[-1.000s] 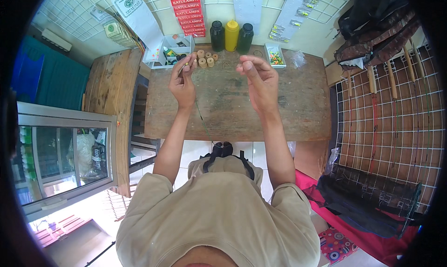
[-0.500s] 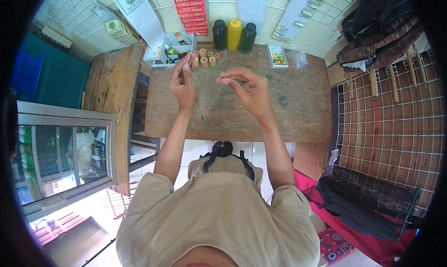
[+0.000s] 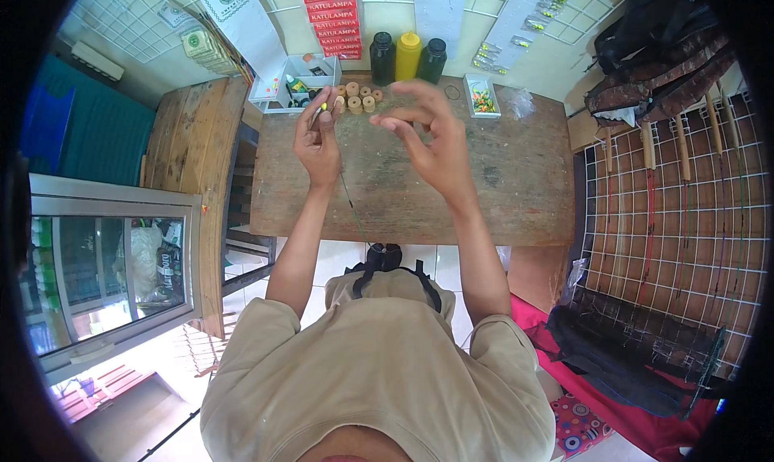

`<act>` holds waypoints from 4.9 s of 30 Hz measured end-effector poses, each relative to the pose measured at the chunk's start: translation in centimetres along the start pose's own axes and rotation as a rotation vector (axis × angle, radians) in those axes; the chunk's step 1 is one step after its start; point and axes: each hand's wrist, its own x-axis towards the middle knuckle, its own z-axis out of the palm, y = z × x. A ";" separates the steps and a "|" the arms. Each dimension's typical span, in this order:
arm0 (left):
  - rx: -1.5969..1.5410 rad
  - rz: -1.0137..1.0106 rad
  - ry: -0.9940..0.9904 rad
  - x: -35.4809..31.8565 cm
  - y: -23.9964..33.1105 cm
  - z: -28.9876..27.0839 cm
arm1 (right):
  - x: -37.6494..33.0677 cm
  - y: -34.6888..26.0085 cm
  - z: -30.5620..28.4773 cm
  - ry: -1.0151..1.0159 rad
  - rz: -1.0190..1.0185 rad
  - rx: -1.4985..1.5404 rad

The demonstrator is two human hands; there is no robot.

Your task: Assemble a small fishing float and hook assembly using a thin wire and beads.

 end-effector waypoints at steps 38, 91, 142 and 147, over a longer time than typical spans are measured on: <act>-0.128 -0.048 -0.125 -0.9 1.2 0.7 | 4.2 -1.9 -1.5 -0.159 -0.241 -0.464; -0.192 -0.153 -0.090 -1.2 1.0 0.9 | 3.7 1.9 1.4 -0.241 -0.279 -0.531; -0.158 -0.089 -0.114 -1.6 1.5 1.6 | 5.6 1.9 0.1 -0.378 -0.294 -0.604; -0.153 -0.123 -0.076 -1.8 1.2 1.6 | 5.5 1.6 0.7 -0.380 -0.317 -0.597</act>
